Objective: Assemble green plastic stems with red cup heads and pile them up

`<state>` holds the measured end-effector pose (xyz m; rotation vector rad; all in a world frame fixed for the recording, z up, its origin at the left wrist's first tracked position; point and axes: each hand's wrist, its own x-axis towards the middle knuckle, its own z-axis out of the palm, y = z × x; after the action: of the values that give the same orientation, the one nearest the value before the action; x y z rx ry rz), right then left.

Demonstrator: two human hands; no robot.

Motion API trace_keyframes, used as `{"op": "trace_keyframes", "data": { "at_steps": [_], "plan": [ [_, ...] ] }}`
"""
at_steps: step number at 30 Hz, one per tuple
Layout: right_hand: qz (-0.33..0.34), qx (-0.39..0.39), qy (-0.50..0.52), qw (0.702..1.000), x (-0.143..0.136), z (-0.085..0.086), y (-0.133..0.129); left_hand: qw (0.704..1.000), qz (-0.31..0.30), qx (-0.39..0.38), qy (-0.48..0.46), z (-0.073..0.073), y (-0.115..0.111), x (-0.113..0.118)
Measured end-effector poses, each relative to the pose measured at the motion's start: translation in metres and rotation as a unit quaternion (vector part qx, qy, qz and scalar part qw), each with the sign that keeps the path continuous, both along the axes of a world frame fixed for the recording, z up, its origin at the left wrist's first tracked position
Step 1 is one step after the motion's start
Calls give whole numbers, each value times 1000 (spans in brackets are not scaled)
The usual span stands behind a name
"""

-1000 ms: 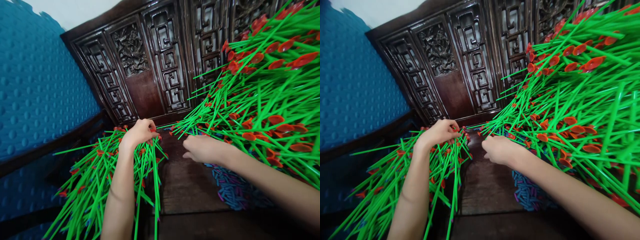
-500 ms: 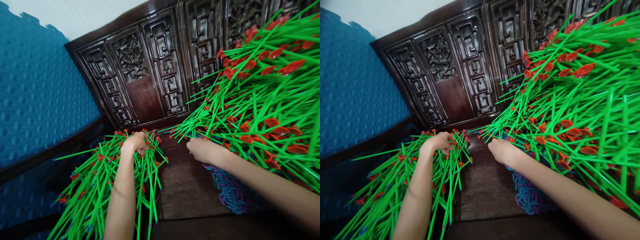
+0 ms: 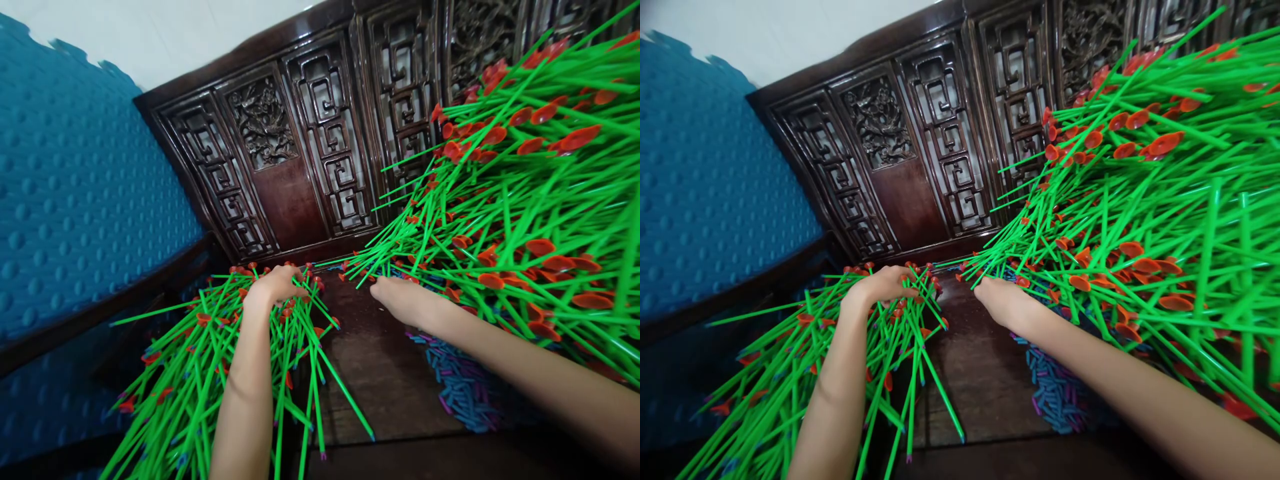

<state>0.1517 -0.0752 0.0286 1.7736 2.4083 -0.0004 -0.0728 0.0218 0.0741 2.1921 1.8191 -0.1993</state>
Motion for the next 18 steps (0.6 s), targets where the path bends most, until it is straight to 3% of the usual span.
{"op": "trace_keyframes", "data": {
  "at_steps": [9, 14, 18],
  "plan": [
    [4, 52, -6, 999, 6, -9, 8, 999, -39, 7, 10, 3, -7, 7],
    [40, 127, -4, 991, -1, -31, 14, 997, -70, 32, 23, 1, -4, 10],
    [74, 140, 4, 987, -9, -56, 18, 994, -89, 47, 37, 0, -3, 12]
  ]
}}
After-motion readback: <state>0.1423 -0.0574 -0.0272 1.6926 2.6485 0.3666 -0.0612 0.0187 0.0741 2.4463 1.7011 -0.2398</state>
